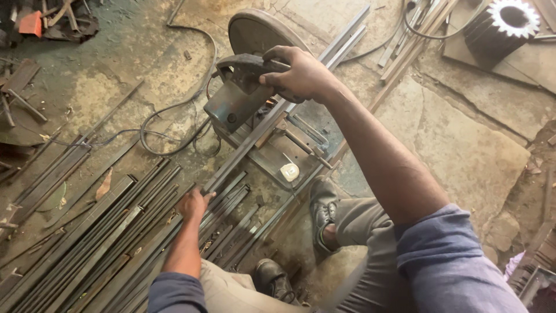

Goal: The person uses a chop saw to cut metal rods in a workshop. They measure the rods with a tape measure, position them under the saw, and cut them, producing sparks. The person repeats this process for multiple rods.

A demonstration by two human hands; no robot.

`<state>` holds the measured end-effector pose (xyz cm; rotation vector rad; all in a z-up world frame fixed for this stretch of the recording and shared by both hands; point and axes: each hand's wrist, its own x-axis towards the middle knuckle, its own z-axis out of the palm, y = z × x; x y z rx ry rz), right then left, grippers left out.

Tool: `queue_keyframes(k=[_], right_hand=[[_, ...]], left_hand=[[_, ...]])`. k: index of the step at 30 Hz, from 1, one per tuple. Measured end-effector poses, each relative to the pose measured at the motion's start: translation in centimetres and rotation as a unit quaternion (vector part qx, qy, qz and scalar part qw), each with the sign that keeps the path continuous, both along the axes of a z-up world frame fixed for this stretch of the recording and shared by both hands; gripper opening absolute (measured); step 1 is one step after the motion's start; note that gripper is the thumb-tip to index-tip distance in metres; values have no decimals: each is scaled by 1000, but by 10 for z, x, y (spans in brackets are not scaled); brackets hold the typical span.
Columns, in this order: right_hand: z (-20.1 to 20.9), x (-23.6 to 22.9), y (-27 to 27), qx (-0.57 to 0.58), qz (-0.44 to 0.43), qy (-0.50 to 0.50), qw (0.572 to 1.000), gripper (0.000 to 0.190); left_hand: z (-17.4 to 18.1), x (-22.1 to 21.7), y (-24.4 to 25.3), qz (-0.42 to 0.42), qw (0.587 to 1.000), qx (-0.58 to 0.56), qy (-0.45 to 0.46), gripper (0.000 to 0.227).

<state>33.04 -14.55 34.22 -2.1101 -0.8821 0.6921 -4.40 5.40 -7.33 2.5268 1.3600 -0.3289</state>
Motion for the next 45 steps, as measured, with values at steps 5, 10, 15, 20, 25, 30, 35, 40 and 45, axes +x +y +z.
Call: queue_keyframes(k=[5,10,15,20,25,30,35,40,45], right_hand=[[6,-8,-10,-25,-11,46,999,54],[-14,-9,-31,-3,-15,57,998,54],[-57,-2,-62,-118,40,-1,992,49],[-86,-9,-89,-140,13,82,987,58],[-90,-10,-97,-53,-10,219,974,67],[-95,-13,-101,-44,-16,229,972,72],[-107,-14,-108,-49,-15,201,978,72],[-118,-13,-111,-32,-24,220,975,68],[-133,-11,-110,-25,-21,185,982,67]], left_hand=[[-8,16,-7,-12,999,29,-23,58],[-14,17,-11,-33,994,58,-86,54],[-16,15,-7,-29,995,32,-86,45],[-18,16,-3,2,998,-3,-61,32],[-15,15,-6,-18,996,-2,-83,24],[-8,23,-6,-19,999,27,-29,33],[2,20,-10,-27,996,42,-76,32],[20,21,-20,-63,988,92,-106,36],[37,28,-22,-33,996,38,-71,36]])
